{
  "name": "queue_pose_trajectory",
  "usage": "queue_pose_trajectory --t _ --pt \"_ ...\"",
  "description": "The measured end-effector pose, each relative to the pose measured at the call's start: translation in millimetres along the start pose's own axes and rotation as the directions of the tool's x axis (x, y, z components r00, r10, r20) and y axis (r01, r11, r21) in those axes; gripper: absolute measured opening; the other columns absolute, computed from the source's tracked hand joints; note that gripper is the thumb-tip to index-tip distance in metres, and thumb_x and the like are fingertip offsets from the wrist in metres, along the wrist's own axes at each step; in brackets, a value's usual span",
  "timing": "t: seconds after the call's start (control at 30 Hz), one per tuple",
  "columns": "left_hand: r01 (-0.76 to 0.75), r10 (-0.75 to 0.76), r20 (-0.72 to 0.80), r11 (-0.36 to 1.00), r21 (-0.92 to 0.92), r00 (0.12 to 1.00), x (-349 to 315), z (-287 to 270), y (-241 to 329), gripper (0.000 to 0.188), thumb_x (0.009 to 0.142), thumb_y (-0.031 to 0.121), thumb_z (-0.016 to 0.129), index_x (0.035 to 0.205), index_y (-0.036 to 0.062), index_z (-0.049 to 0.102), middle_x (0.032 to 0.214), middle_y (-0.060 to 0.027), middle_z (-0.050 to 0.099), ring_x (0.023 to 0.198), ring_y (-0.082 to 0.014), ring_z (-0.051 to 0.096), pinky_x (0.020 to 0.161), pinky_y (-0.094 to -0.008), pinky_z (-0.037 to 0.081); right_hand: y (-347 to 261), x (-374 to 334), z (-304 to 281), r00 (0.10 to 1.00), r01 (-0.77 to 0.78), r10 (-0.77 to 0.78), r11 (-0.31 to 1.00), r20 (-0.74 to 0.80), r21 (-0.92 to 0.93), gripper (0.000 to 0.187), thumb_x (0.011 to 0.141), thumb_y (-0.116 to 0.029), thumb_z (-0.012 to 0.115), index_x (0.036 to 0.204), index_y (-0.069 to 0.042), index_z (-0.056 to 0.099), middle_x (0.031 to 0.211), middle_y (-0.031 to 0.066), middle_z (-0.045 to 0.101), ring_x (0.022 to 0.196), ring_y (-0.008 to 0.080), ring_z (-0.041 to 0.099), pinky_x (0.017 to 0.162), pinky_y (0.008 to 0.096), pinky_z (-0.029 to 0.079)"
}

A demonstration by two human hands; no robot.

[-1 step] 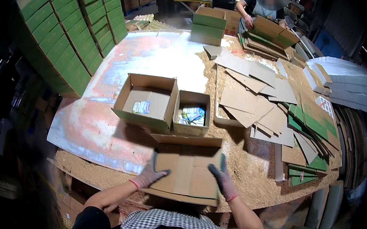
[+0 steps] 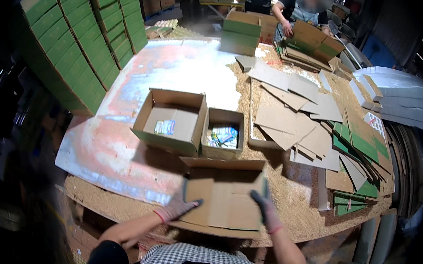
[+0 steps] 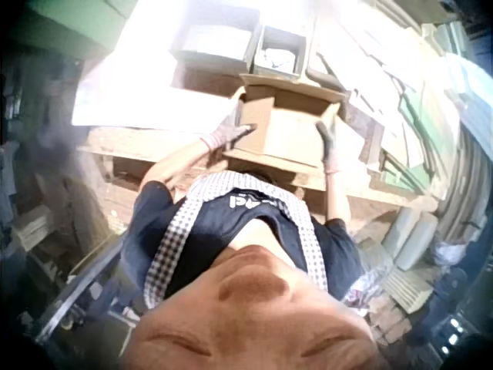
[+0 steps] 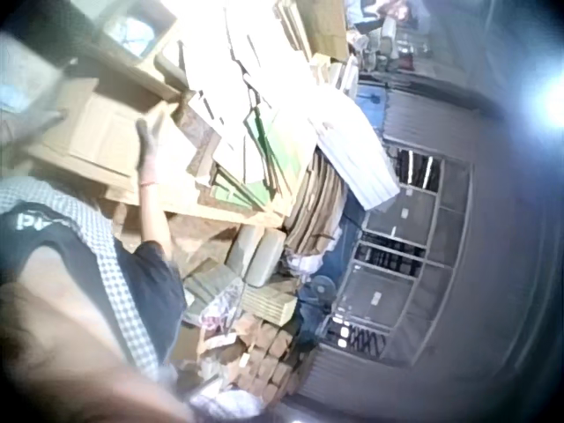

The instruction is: The person assembles cardboard boxes by folding them, inserts smaller boxes and a tray filled with wood shavings into the larger boxes, and then stacks the completed boxes on top of each other.

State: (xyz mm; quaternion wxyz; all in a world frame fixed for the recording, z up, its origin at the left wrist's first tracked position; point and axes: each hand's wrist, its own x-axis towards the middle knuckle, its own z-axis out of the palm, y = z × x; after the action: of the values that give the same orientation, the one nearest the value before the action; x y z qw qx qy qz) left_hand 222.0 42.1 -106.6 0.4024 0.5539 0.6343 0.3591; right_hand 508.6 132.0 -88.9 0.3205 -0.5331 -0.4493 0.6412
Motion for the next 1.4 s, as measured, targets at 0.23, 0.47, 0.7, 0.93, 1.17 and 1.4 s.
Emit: queue_pose_trajectory --t 0.23,0.47,0.7,0.93,1.17,1.4 --pt "-0.466 0.053 -0.593 0.677 -0.57 0.803 89.7 -113.0 -89.1 0.064 0.087 -0.002 0.044 0.143 0.0078 0.015 0.134 -0.0128 0.036 0.109 -0.0184 0.046 0.089 -0.0311 0.046 -161.7 -13.9 -29.1 0.952 0.304 -0.292 0.874 -0.091 0.38 0.044 0.089 -0.034 0.051 0.123 -0.005 0.048 0.11 0.0079 0.058 0.096 0.0193 0.058 0.083 0.0319 0.048" --pt "-0.342 0.192 -0.343 0.822 -0.456 0.92 154.6 -202.0 -194.2 0.053 0.084 0.004 0.044 0.136 0.0111 0.037 0.113 -0.0051 0.054 0.101 -0.0151 0.051 0.089 -0.0237 0.04 -143.2 132.2 88.7 0.962 0.253 -0.275 0.875 -0.007 0.412 0.049 0.088 -0.031 0.056 0.13 -0.009 0.045 0.123 0.0053 0.053 0.113 0.0159 0.049 0.098 0.031 0.038" --pt "0.018 0.038 -0.477 0.993 0.113 0.878 128.0 -170.4 -132.7 0.046 0.088 0.015 0.048 0.132 0.0042 0.037 0.108 -0.0205 0.056 0.098 -0.0314 0.054 0.082 -0.034 0.044 -93.1 216.2 180.5 0.681 0.726 -0.592 0.469 0.432 -0.502 0.045 0.096 -0.017 0.035 0.138 -0.005 0.025 0.136 0.017 0.039 0.13 0.0381 0.027 0.112 0.0383 0.014" --pt "-0.448 0.223 -0.439 -0.011 -0.894 0.87 28.8 -159.8 -284.9 0.053 0.093 0.033 0.03 0.138 0.0047 0.031 0.143 -0.0142 0.03 0.126 -0.028 0.035 0.109 -0.0384 0.026 -101.3 200.6 250.4 0.759 0.587 -0.399 0.081 0.514 -0.805 0.046 0.09 -0.014 0.036 0.136 -0.016 0.033 0.137 0.025 0.033 0.119 0.0423 0.041 0.095 0.0473 0.039" --pt "-0.287 -0.187 -0.498 0.628 -0.723 0.847 -25.8 -185.5 -207.5 0.033 0.094 0.016 0.041 0.123 0.0038 0.047 0.119 -0.0078 0.053 0.101 -0.0229 0.053 0.092 -0.0358 0.044 -75.9 152.3 269.2 0.751 0.58 -0.624 0.47 0.214 -0.666 0.056 0.094 -0.032 0.038 0.138 0.0 0.024 0.139 0.0233 0.03 0.131 0.0343 0.026 0.11 0.0423 0.016" --pt "-0.106 -0.543 -0.265 0.306 -0.946 0.797 -15.4 -196.9 -236.1 0.022 0.092 0.023 0.044 0.101 0.0052 0.055 0.088 -0.0066 0.056 0.074 -0.0178 0.051 0.067 -0.0296 0.045 -69.0 173.8 266.7 0.829 0.206 -0.118 0.973 0.546 -0.103 0.054 0.093 -0.043 0.039 0.139 -0.015 0.032 0.138 0.013 0.041 0.134 0.0372 0.019 0.111 0.0342 0.011"
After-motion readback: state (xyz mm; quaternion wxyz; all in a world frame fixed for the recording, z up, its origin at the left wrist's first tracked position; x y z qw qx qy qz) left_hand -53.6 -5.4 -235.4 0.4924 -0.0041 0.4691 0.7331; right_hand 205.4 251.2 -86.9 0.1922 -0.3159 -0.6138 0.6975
